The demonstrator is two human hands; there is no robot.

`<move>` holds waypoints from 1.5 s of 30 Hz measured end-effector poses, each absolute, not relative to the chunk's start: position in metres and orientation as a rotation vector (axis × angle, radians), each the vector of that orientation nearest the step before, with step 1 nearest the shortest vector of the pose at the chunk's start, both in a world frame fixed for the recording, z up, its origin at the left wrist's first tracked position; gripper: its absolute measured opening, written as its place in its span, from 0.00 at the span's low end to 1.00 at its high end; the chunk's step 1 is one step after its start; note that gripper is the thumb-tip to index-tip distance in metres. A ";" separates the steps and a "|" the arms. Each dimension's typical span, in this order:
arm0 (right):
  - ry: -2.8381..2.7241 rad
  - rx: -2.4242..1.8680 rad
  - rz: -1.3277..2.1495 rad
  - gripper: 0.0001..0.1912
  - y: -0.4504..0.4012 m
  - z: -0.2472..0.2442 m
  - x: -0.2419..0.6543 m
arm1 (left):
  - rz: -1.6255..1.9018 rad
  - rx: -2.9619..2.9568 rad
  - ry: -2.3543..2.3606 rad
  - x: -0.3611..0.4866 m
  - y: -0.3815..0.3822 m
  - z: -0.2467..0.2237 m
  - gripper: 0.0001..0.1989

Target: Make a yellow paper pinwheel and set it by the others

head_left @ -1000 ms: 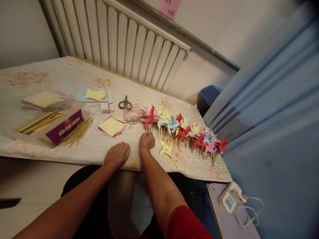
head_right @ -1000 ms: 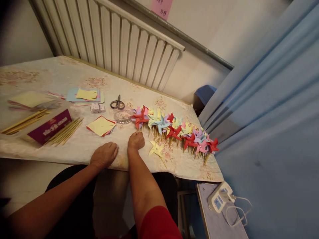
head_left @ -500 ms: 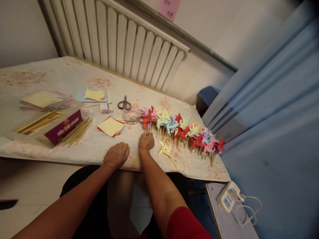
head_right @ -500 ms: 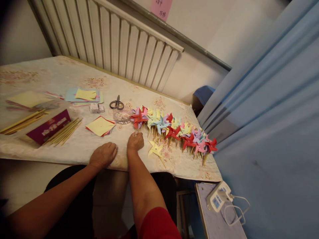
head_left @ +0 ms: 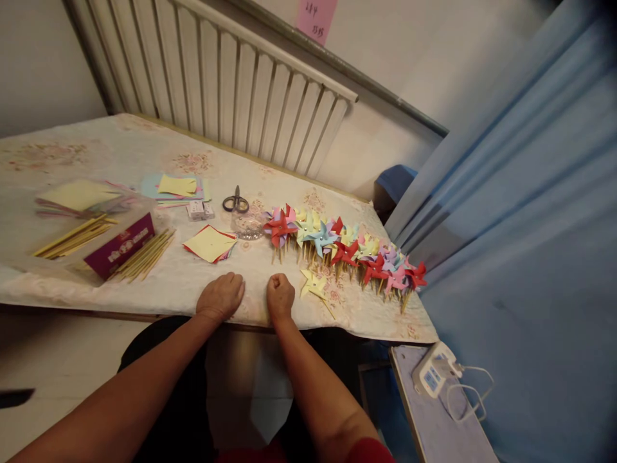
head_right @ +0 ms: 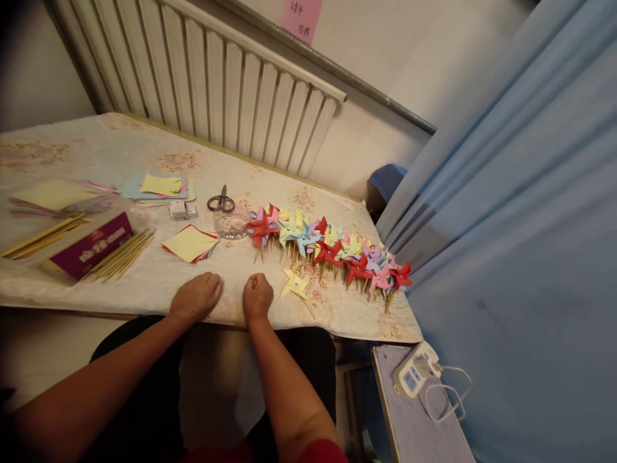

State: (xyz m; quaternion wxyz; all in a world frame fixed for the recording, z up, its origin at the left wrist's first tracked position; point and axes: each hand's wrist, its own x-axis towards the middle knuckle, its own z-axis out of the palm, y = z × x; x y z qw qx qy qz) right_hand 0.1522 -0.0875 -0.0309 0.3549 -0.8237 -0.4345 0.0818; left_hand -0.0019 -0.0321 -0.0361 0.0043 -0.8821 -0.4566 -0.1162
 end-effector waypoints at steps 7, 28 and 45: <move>-1.348 -1.939 0.415 0.08 -0.146 -0.019 0.204 | -0.310 -2.729 -1.453 -0.002 -0.031 -0.033 0.20; -1.077 -2.439 -0.193 0.08 -0.215 -0.032 0.291 | -0.303 -2.678 -1.578 0.000 -0.030 -0.025 0.23; -1.208 -2.428 -0.088 0.06 -0.212 -0.034 0.293 | -0.232 -2.676 -1.585 0.001 -0.029 -0.023 0.22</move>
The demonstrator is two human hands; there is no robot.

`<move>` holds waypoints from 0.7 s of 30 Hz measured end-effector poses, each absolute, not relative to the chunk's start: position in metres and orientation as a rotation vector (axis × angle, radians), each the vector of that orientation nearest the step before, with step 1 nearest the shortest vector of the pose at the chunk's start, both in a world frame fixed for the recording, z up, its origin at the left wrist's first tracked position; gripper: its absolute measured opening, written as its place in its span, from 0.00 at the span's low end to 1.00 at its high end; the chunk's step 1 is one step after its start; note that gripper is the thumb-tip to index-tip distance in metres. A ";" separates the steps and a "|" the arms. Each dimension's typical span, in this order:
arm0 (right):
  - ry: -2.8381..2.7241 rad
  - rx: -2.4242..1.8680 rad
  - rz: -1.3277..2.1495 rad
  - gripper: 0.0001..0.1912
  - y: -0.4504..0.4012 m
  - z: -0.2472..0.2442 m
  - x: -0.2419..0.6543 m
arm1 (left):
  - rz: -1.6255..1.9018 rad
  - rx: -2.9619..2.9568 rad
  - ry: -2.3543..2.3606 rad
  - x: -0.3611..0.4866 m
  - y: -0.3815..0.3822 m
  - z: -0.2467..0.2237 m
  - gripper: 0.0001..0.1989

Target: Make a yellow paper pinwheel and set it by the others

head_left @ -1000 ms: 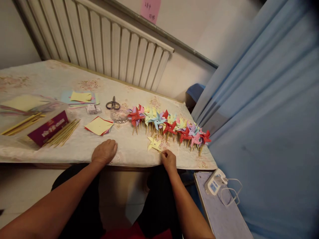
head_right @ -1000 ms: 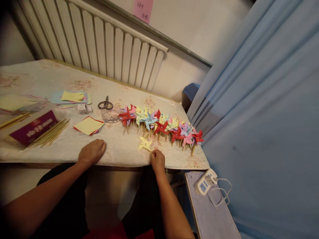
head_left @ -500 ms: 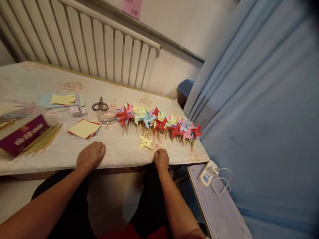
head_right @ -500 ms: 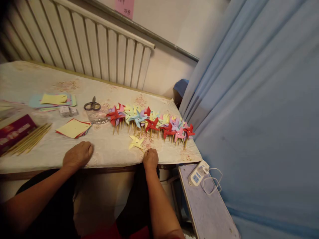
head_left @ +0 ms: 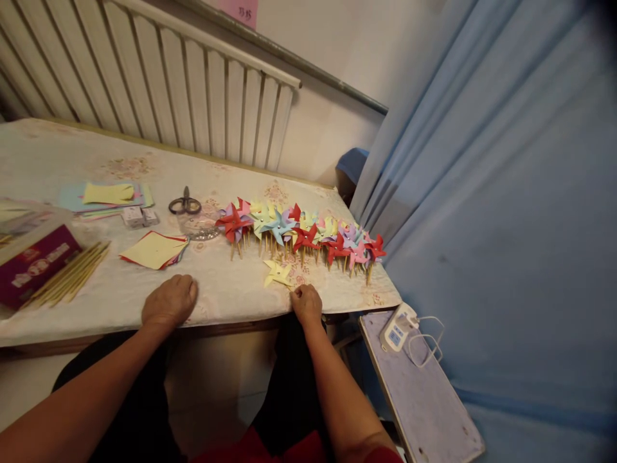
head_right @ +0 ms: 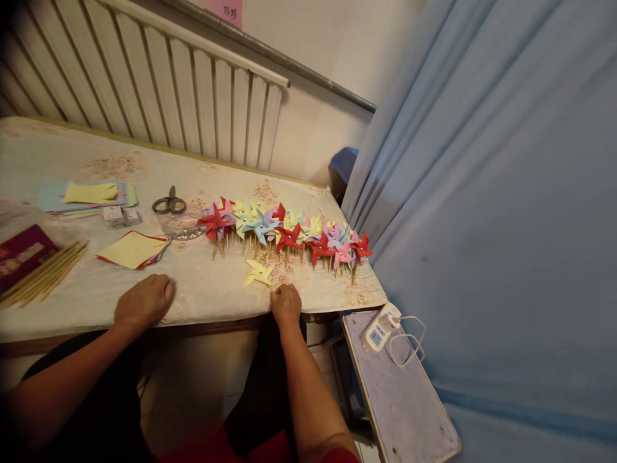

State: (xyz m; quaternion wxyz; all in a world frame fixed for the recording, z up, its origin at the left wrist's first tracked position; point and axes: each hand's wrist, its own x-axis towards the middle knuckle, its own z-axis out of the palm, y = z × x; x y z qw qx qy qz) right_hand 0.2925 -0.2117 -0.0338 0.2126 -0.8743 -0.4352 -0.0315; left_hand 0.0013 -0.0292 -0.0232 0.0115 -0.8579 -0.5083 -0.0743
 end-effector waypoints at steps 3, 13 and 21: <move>-1.214 -2.439 -0.047 0.06 -0.212 -0.033 0.292 | -0.249 -2.663 -1.581 0.002 -0.031 -0.023 0.23; -1.229 -2.480 -0.063 0.08 -0.211 -0.037 0.291 | -0.299 -2.654 -1.546 0.001 -0.031 -0.028 0.22; -1.239 -2.469 -0.076 0.08 -0.212 -0.037 0.291 | -0.292 -2.643 -1.555 0.001 -0.031 -0.028 0.22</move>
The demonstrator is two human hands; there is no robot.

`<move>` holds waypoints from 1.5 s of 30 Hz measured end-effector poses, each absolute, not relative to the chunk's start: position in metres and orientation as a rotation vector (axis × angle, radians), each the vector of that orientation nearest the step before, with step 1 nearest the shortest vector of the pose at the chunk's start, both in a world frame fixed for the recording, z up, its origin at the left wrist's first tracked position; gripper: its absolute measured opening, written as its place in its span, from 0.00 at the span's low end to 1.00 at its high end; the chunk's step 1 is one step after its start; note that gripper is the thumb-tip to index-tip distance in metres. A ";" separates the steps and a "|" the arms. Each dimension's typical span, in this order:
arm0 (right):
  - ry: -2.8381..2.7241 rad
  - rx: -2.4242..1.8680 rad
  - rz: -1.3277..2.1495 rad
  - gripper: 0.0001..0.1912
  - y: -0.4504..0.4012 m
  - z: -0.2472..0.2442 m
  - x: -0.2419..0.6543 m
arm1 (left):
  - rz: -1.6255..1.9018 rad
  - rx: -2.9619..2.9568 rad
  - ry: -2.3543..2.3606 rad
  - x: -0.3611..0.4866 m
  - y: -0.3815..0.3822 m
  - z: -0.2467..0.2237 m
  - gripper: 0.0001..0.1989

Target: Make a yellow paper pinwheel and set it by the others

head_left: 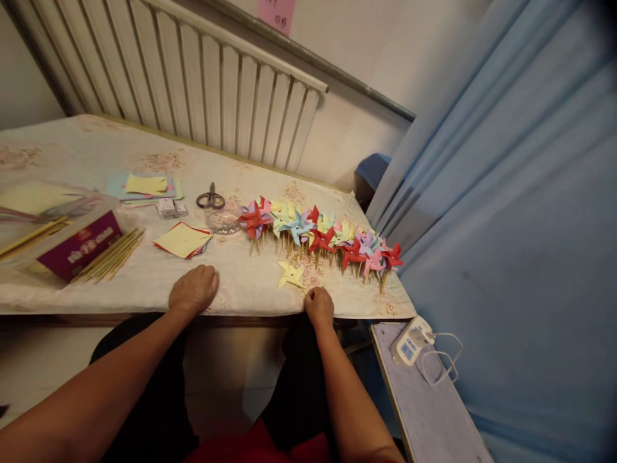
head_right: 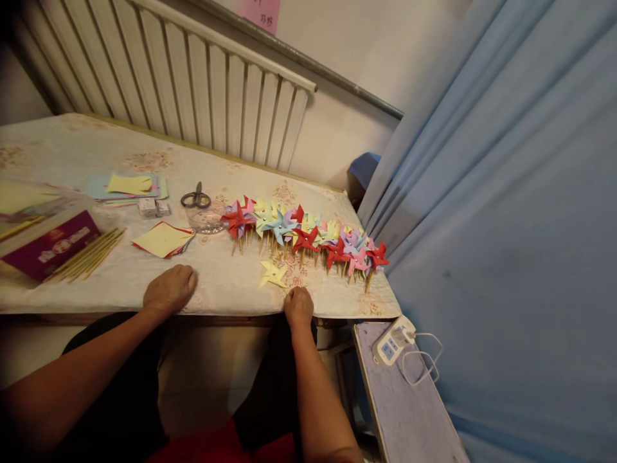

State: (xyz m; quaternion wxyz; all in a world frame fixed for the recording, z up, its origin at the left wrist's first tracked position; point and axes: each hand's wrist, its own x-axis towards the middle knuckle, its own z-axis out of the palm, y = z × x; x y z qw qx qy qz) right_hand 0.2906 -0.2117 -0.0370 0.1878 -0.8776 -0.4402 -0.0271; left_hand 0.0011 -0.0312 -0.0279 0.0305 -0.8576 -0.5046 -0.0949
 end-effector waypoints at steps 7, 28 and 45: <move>-1.229 -2.426 -0.065 0.08 -0.213 -0.037 0.291 | -0.307 -2.626 -1.559 0.001 -0.033 -0.027 0.22; -1.165 -2.263 -0.171 0.09 -0.218 -0.039 0.291 | -0.287 -2.674 -1.638 -0.006 -0.021 -0.028 0.22; -1.105 -2.058 -0.101 0.10 -0.218 -0.029 0.272 | -0.188 -2.729 -1.577 -0.022 -0.014 -0.021 0.21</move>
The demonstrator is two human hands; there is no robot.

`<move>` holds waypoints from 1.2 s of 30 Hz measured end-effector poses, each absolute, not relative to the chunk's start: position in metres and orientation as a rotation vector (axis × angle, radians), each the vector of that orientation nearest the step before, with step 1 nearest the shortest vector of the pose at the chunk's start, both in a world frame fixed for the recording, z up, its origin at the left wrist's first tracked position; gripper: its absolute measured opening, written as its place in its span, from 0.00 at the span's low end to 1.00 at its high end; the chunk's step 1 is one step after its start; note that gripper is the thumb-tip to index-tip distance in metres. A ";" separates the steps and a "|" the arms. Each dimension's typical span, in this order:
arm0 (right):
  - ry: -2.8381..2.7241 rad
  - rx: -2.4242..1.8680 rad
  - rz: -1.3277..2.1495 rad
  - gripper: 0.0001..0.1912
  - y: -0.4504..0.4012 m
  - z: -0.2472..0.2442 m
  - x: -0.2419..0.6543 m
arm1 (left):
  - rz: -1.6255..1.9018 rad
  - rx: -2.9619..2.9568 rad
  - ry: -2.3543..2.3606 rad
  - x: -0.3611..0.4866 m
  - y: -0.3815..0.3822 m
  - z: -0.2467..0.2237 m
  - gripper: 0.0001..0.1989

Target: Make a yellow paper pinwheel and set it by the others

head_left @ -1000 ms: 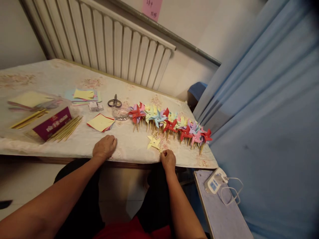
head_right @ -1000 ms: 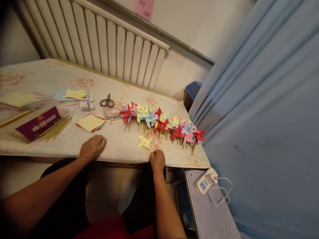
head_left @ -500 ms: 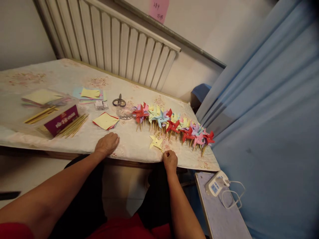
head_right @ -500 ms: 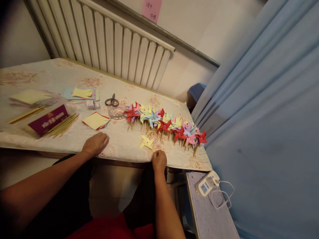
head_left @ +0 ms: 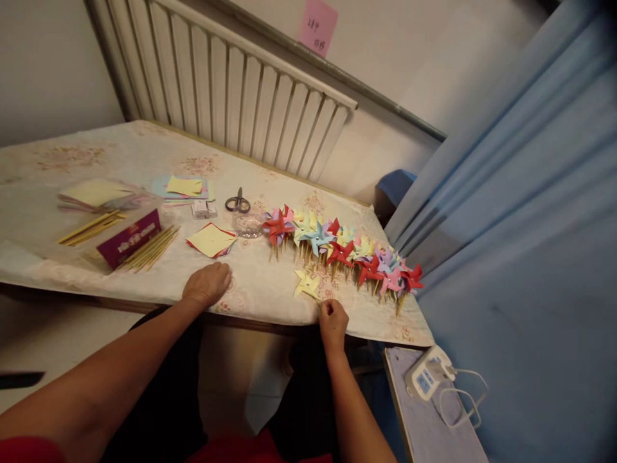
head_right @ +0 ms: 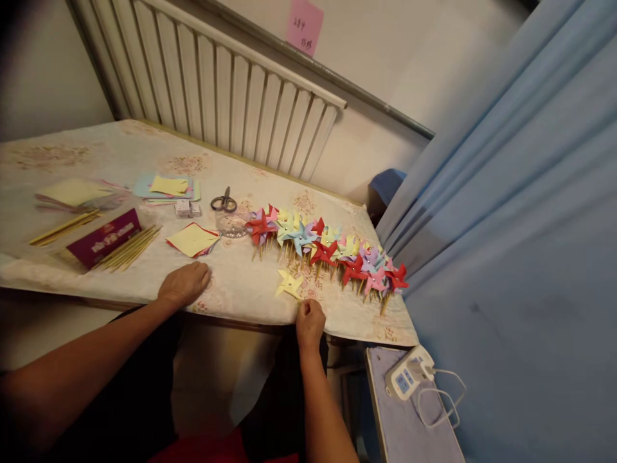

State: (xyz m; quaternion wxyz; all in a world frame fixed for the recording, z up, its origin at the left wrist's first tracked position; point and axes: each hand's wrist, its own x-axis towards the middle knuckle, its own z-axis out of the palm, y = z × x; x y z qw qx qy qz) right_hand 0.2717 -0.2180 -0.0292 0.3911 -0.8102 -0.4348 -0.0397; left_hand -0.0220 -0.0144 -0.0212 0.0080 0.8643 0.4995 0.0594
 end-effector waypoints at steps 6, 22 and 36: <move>-1.208 -1.896 0.076 0.10 -0.180 -0.030 0.213 | 0.203 2.694 1.571 -0.023 -0.014 -0.025 0.20; -1.048 -2.155 0.081 0.11 -0.041 -0.035 0.166 | 0.173 2.701 1.541 -0.023 -0.017 -0.022 0.20; -0.916 -2.292 0.086 0.06 -0.018 -0.030 0.159 | 0.188 2.691 1.533 -0.024 -0.014 -0.025 0.20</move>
